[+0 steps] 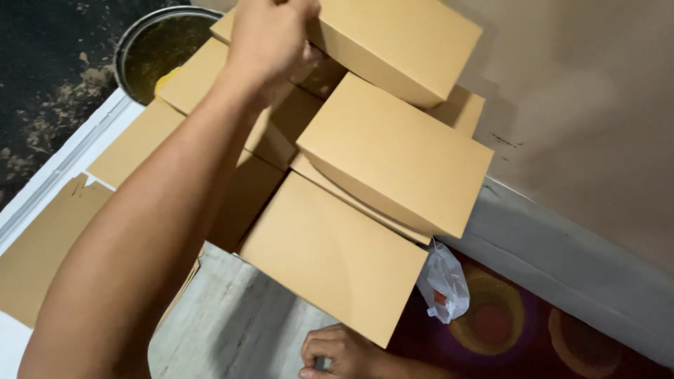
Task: Folding cardboard boxes and placing small items inside them
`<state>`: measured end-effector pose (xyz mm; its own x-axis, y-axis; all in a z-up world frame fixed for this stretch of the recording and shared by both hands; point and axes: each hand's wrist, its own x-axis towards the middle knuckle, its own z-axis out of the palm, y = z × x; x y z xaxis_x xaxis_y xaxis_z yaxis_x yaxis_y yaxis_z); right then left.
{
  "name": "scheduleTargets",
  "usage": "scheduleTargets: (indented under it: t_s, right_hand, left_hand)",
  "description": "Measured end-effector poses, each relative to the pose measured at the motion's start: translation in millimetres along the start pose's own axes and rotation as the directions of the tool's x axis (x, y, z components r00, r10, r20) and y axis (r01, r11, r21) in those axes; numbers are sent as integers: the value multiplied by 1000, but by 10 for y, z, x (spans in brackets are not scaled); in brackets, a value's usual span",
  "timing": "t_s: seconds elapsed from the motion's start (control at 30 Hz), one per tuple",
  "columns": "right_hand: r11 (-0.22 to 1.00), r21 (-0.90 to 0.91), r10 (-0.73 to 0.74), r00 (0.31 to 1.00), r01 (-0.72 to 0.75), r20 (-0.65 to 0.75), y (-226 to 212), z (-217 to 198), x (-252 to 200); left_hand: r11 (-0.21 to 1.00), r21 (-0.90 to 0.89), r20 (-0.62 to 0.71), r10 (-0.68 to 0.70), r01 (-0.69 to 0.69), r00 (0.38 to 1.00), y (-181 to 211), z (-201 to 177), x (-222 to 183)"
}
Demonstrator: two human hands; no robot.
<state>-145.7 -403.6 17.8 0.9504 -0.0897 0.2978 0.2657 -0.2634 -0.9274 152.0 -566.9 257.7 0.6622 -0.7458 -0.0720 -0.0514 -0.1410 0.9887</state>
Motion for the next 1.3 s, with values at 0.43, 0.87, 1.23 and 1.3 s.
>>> scheduleTargets:
  t_s: [0.43,0.87,1.23,1.3]
  right_hand:
    - [993,88,67,993,-76,97,88,-55,-153]
    - [998,65,-21,999,23,-30,244,123,-154]
    - [998,-47,-28,998,31,60,232,232,-75]
    - [995,-93,-27,999,29,23,267,307,-78]
  left_hand:
    - [980,171,116,-126,105,985,159,242,-208]
    - [533,716,213,448,-450,869,-123,-221,-422]
    - [675,622,-14,515,-396,857,-772,-1746,-2527]
    - [794,558,-204,413,-241,887,-1209,-2086,-2910]
